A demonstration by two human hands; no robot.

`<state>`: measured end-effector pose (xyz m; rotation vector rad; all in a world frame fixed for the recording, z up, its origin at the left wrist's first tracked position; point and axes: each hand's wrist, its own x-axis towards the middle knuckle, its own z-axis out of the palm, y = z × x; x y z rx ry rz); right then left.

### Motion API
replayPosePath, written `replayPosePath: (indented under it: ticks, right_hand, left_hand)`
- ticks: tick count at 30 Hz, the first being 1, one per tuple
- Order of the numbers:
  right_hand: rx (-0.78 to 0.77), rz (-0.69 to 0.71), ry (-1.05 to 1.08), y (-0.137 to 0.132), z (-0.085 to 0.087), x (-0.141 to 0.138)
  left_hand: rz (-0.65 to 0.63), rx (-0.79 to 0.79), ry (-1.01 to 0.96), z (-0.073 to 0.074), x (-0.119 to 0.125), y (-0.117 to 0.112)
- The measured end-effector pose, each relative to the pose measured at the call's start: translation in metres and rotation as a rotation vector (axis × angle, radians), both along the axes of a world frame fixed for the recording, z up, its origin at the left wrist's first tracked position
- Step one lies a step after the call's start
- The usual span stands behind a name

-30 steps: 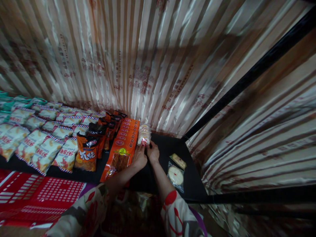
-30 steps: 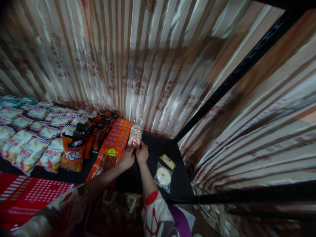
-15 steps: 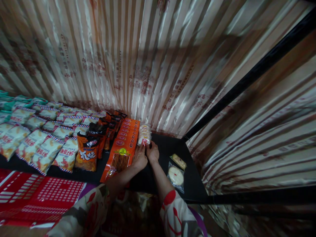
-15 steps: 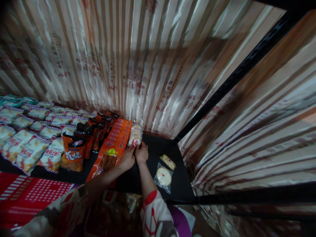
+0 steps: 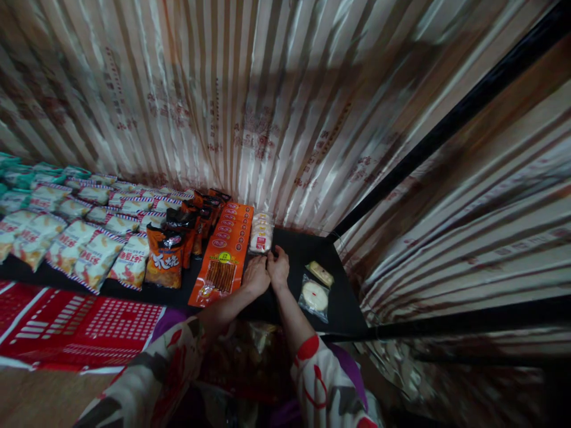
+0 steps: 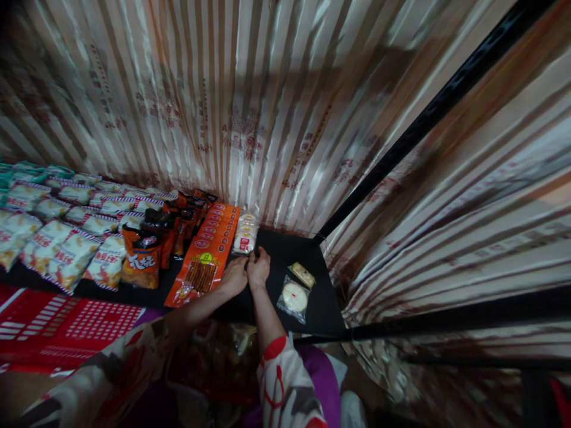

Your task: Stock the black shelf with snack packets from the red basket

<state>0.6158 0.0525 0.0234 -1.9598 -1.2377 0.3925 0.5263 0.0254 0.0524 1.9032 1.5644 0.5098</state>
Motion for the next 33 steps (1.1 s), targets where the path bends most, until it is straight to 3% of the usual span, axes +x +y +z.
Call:
replayPosePath:
  ticks: [14, 21, 27, 30, 33]
  right_hand:
    - [0.052, 0.095, 0.071, -0.054, 0.006, -0.004]
    - [0.2, 0.13, 0.204, -0.116, 0.006, -0.007]
    - [0.172, 0.146, 0.179, -0.193, -0.027, -0.006]
    - [-0.017, 0.161, 0.166, -0.211, -0.054, 0.0]
    - [-0.289, 0.063, 0.107, -0.205, -0.079, 0.013]
  left_hand:
    - [-0.038, 0.084, 0.009, -0.002, -0.006, -0.049]
    - [-0.106, 0.139, -0.097, -0.013, -0.011, -0.095]
    - [-0.336, 0.157, -0.215, -0.045, -0.029, -0.145]
    - [-0.491, 0.096, -0.143, -0.064, -0.033, -0.16]
    - [-0.485, 0.063, -0.021, -0.078, -0.033, -0.163]
